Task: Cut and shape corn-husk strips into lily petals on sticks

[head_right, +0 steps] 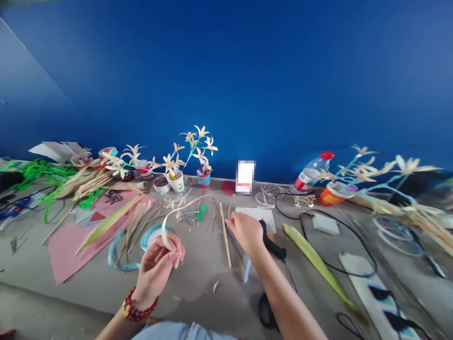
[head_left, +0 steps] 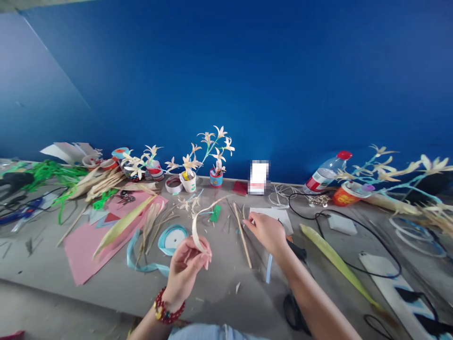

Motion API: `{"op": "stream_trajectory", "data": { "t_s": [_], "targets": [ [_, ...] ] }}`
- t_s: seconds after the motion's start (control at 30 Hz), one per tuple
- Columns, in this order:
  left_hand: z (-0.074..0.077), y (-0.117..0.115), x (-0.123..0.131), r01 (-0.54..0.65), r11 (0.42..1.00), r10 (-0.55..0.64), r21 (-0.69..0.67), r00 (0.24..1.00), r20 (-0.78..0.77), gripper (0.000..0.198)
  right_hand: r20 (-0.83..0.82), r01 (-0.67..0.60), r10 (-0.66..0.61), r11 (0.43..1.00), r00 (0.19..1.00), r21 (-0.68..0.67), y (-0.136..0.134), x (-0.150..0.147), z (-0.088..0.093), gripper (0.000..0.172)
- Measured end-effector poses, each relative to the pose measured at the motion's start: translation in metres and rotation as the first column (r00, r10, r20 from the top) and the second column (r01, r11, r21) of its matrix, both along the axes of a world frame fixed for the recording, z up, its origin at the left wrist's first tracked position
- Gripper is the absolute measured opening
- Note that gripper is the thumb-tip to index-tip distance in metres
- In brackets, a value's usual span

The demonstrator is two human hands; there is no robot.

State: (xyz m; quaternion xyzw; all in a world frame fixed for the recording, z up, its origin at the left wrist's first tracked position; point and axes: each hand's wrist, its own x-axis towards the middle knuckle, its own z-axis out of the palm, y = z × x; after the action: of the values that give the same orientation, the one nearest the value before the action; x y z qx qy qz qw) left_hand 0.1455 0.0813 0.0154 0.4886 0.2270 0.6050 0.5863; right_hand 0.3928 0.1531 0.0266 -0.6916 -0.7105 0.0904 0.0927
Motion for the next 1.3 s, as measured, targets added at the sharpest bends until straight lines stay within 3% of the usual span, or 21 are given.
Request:
{"op": "stream_trajectory", "data": {
  "t_s": [0.13,0.23,0.37,0.5,0.63,0.8,0.93,1.03,1.13,1.2,1.3],
  "targets": [
    [0.002,0.002,0.008,0.028,0.990,-0.055,-0.138,0.978,-0.199,0.006,-0.101,-0.099,0.107,0.992,0.989,0.074,-0.039,-0.008,0.025,0.020],
    [-0.003,0.005,0.022,0.051,0.966,-0.126,-0.254,0.950,-0.287,0.014,-0.507,-0.222,0.268,0.963,0.819,0.151,-0.071,-0.022,0.032,0.014],
    [-0.011,0.005,0.034,0.081,0.969,-0.157,-0.232,0.932,-0.328,0.016,-0.767,-0.189,0.126,0.982,0.629,0.007,-0.094,-0.042,0.023,0.007],
    [-0.010,0.003,0.035,0.050,0.996,-0.076,-0.067,0.867,-0.492,0.014,-0.846,-0.035,0.033,0.999,0.532,0.017,-0.094,-0.048,0.012,0.015],
    [-0.001,0.003,0.028,0.093,0.995,-0.050,0.047,0.821,-0.568,0.010,-0.816,-0.112,0.084,0.993,0.571,0.024,-0.093,-0.046,0.013,0.015],
    [0.009,0.007,0.024,0.166,0.986,-0.140,-0.002,0.829,-0.542,0.019,-0.763,-0.143,0.200,0.980,0.615,0.141,-0.093,-0.048,0.019,0.013],
    [0.016,0.008,0.025,0.151,0.987,-0.086,0.055,0.785,-0.614,0.024,-0.700,-0.152,0.221,0.975,0.679,0.161,-0.100,-0.035,0.019,0.007],
    [0.019,0.008,0.022,0.107,0.987,-0.012,0.116,0.785,-0.619,0.021,-0.607,-0.082,0.127,0.992,0.784,0.100,-0.120,-0.001,0.007,0.012],
    [0.021,0.011,0.017,0.031,0.989,0.060,0.143,0.804,-0.592,0.018,-0.386,0.065,-0.057,0.998,0.921,0.008,-0.152,0.043,-0.018,0.024],
    [0.021,0.012,0.016,0.003,0.994,0.059,0.108,0.822,-0.566,0.018,-0.254,0.147,-0.168,0.984,0.952,-0.101,-0.174,0.064,-0.037,0.028],
    [0.020,0.013,0.020,0.030,0.999,-0.019,0.013,0.862,-0.507,0.019,-0.158,0.247,-0.270,0.957,0.950,-0.151,-0.198,0.075,-0.059,0.029]
  ]
}}
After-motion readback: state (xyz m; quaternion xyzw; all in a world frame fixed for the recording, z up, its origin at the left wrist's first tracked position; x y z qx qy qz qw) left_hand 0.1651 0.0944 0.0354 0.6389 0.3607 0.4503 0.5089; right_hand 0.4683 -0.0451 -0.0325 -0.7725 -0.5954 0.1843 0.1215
